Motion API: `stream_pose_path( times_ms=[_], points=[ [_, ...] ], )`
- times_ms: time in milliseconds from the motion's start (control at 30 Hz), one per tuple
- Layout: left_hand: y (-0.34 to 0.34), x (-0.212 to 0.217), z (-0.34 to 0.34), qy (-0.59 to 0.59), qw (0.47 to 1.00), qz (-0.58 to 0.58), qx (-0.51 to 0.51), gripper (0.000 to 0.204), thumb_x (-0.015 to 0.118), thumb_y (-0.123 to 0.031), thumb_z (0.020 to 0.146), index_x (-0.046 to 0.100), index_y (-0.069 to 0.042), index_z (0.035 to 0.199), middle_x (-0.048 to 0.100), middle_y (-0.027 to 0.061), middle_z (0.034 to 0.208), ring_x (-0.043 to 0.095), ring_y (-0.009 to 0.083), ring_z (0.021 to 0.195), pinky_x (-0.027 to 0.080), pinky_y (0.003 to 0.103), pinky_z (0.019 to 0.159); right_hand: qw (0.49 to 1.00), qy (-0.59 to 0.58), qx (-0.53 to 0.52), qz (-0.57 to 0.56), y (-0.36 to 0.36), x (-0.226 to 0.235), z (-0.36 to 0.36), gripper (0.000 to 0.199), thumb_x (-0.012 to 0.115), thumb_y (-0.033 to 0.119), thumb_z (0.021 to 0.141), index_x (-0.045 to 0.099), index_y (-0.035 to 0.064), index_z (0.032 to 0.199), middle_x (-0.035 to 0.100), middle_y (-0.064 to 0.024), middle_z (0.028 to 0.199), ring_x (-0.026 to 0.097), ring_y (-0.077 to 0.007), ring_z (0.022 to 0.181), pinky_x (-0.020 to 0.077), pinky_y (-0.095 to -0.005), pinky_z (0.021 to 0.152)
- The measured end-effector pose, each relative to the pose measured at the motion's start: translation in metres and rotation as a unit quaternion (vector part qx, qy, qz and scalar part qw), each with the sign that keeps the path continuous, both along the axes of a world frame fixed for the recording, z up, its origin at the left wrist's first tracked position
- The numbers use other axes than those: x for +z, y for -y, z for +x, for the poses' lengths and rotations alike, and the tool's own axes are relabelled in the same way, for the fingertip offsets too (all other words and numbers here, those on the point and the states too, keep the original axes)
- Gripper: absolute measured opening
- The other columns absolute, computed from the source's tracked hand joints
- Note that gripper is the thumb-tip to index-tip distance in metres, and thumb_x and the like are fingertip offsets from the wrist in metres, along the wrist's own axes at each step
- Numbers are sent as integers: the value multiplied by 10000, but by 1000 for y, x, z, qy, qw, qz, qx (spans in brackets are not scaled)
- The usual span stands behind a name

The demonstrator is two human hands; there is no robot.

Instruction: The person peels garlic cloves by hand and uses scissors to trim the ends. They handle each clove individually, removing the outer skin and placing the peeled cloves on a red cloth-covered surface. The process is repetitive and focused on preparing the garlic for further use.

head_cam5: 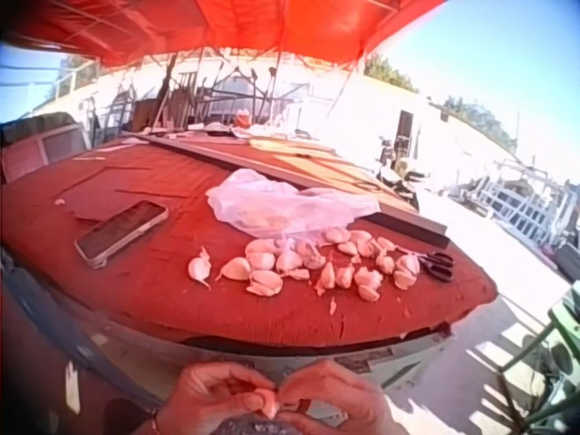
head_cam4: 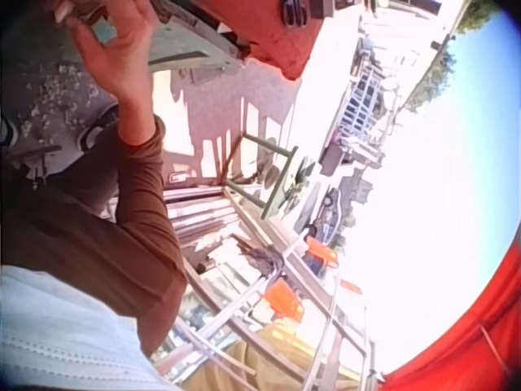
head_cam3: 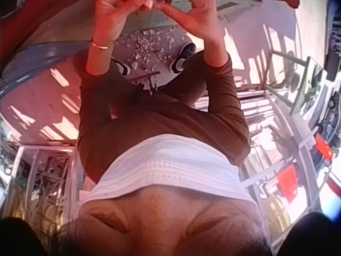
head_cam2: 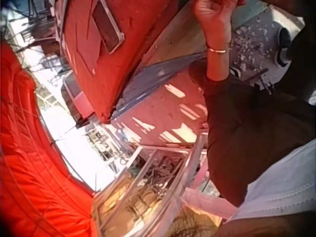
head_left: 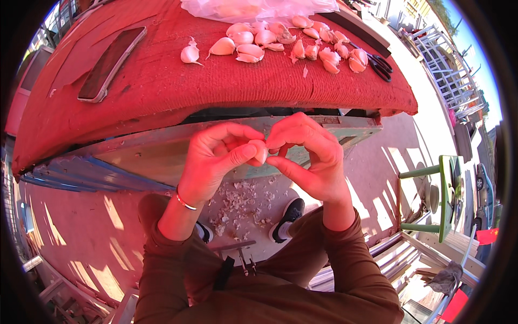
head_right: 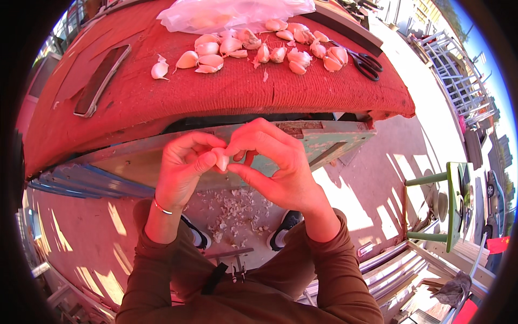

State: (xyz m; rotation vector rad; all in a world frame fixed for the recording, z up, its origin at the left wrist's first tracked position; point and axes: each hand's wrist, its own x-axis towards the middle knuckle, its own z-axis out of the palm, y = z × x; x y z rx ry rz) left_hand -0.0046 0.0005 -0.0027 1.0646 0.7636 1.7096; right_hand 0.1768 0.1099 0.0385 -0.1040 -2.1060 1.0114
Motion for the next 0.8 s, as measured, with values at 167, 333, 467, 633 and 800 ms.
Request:
stream_pose_path(
  times_ms=[167, 333, 467, 633, 800],
  points=[
    [0, -1, 1, 3, 1000, -8, -2, 179, 690, -41, 982, 688, 26, 1148, 727, 95, 968, 700, 157, 890, 600, 298, 806, 1000, 4, -2, 17, -2, 1, 1, 272, 816, -57, 727, 738, 30, 973, 674, -99, 994, 642, -195, 872, 512, -312, 755],
    [0, -3, -1, 8, 1000, -9, -10, 179, 695, -41, 978, 690, 26, 1145, 728, 96, 968, 701, 155, 885, 602, 297, 801, 999, -2, 15, 32, -5, -1, 1, 273, 823, -50, 723, 735, 29, 969, 672, -100, 986, 637, -192, 870, 510, -314, 749],
    [0, -1, 0, 12, 1000, -10, -9, 176, 694, -43, 980, 692, 22, 1143, 728, 90, 960, 699, 152, 887, 602, 296, 793, 999, -22, 6, -30, 2, -1, -2, 269, 829, -45, 720, 730, 30, 959, 671, -100, 979, 635, -193, 874, 503, -309, 747],
    [1, 0, 2, 12, 1000, -14, -5, 173, 693, -49, 982, 694, 19, 1141, 727, 84, 955, 695, 149, 883, 601, 296, 790, 1000, -6, 1, 12, 1, 1, 0, 266, 830, -44, 720, 726, 27, 954, 670, -101, 977, 633, -193, 870, 500, -306, 745],
    [1, -2, 1, 12, 1000, -12, -14, 167, 691, -56, 985, 696, 18, 1135, 727, 82, 954, 694, 150, 879, 598, 296, 788, 1000, -12, 15, 16, -3, -2, 0, 274, 834, -40, 716, 729, 30, 959, 669, -103, 972, 633, -195, 861, 501, -310, 739]
  ],
)
